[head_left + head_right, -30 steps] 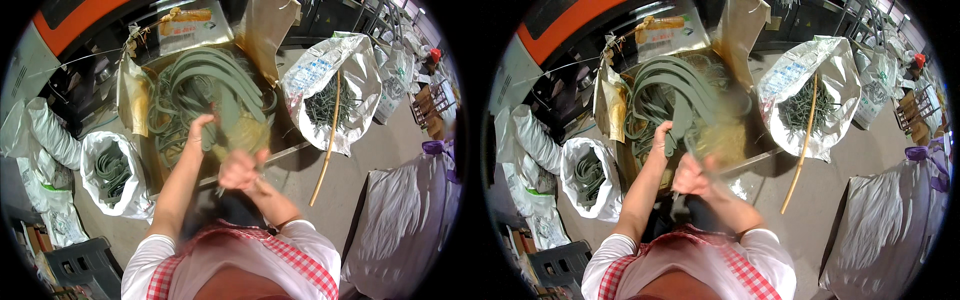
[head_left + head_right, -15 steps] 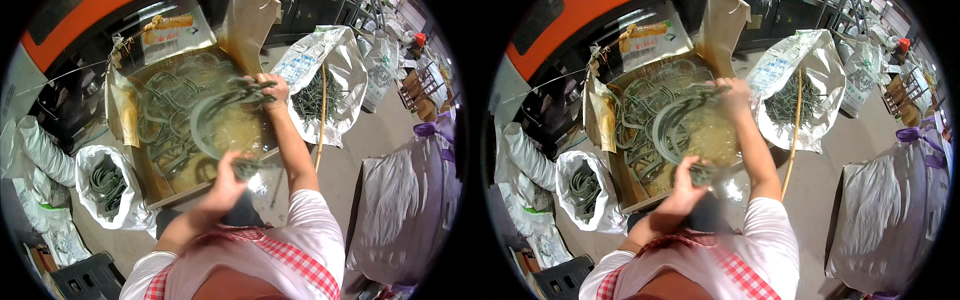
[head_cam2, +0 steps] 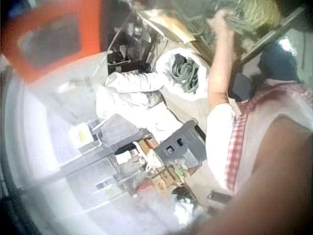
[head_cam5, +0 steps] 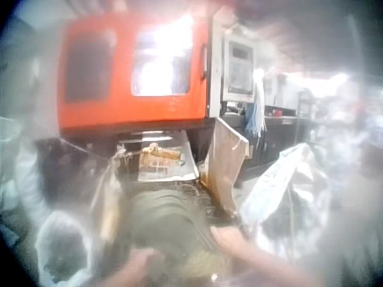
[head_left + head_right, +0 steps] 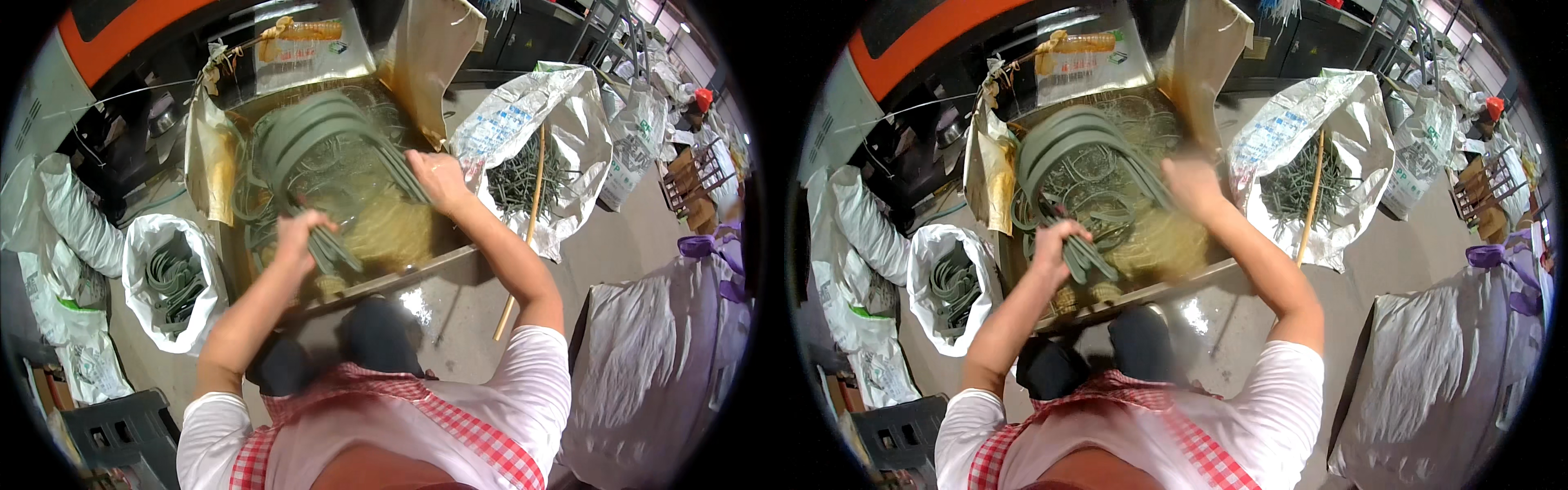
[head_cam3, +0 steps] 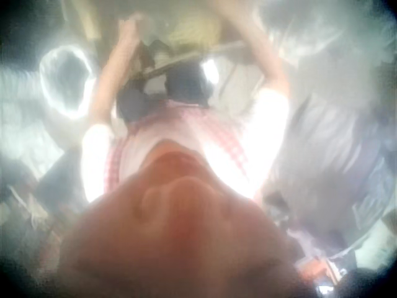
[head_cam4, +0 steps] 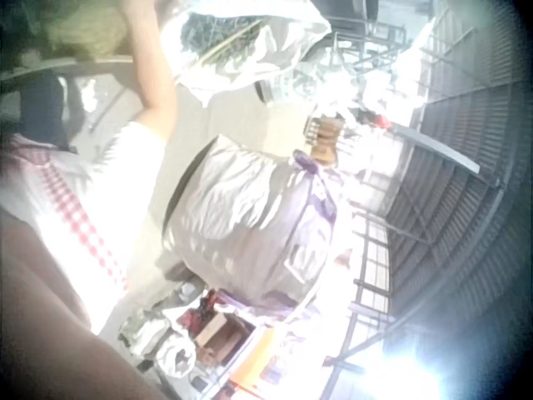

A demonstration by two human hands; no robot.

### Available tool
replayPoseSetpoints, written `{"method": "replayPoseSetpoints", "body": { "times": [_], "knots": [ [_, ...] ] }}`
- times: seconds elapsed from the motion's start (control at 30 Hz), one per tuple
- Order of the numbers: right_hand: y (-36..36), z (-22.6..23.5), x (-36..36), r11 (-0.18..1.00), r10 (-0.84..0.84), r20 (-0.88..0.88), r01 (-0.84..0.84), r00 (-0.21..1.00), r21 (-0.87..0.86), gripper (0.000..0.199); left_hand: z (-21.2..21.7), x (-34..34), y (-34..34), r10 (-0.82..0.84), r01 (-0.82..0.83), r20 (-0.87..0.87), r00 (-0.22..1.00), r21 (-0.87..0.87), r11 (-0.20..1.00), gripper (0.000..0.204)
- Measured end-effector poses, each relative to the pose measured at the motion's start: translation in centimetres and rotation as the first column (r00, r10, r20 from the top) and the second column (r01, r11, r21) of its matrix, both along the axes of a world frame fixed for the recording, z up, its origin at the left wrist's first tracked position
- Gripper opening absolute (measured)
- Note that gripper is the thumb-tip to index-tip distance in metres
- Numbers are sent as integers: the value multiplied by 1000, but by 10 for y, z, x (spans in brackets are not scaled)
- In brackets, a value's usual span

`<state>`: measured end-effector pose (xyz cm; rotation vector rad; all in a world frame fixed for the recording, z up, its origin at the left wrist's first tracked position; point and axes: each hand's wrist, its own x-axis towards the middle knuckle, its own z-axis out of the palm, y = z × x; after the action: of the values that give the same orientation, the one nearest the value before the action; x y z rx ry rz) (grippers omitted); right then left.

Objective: The person uses a wooden stick to stir green plastic straps submerged in a water-filled tray, then removes the straps by hand and places them into a large white bag.

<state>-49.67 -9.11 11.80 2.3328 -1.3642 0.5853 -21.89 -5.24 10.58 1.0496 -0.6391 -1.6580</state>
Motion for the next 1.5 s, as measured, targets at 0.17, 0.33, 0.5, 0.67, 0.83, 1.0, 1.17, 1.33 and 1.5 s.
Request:
{"method": "replayPoseSetpoints", "body": {
  "times": [0.17,0.33,0.5,0.67,0.83,1.0,1.17,1.33,1.5],
  "knots": [
    [38,-1,8,698,28,66,-67,997,713,71,6,18,-30,45,-26,64,997,-269,963,45],
    [47,-19,-4,204,-50,382,-365,923,908,87,-9,20,-41,70,-59,24,997,-321,945,51],
    [65,-22,10,-21,-460,763,-865,454,502,81,-33,34,-52,-10,-41,-128,992,-383,923,55],
    [85,-33,40,-154,-726,674,-988,136,34,70,-48,38,-60,-80,-5,-255,964,-317,948,52],
    [89,-18,108,-368,-639,769,-868,-23,-332,79,-61,31,-56,-264,179,-401,877,-238,955,29],
    [102,-8,163,-213,-788,570,-766,-232,-607,96,-69,33,-31,-29,56,-458,888,45,997,37],
    [111,-7,194,-92,-855,385,-627,-349,-773,91,-85,34,15,105,-47,-297,949,197,979,38],
    [113,-17,238,-134,-855,283,-344,-434,-930,42,-86,22,33,235,-154,-281,931,281,947,40],
    [123,-6,260,-30,-855,120,-184,-504,-983,25,-95,15,37,251,-176,-265,931,276,945,41]
  ]
}}
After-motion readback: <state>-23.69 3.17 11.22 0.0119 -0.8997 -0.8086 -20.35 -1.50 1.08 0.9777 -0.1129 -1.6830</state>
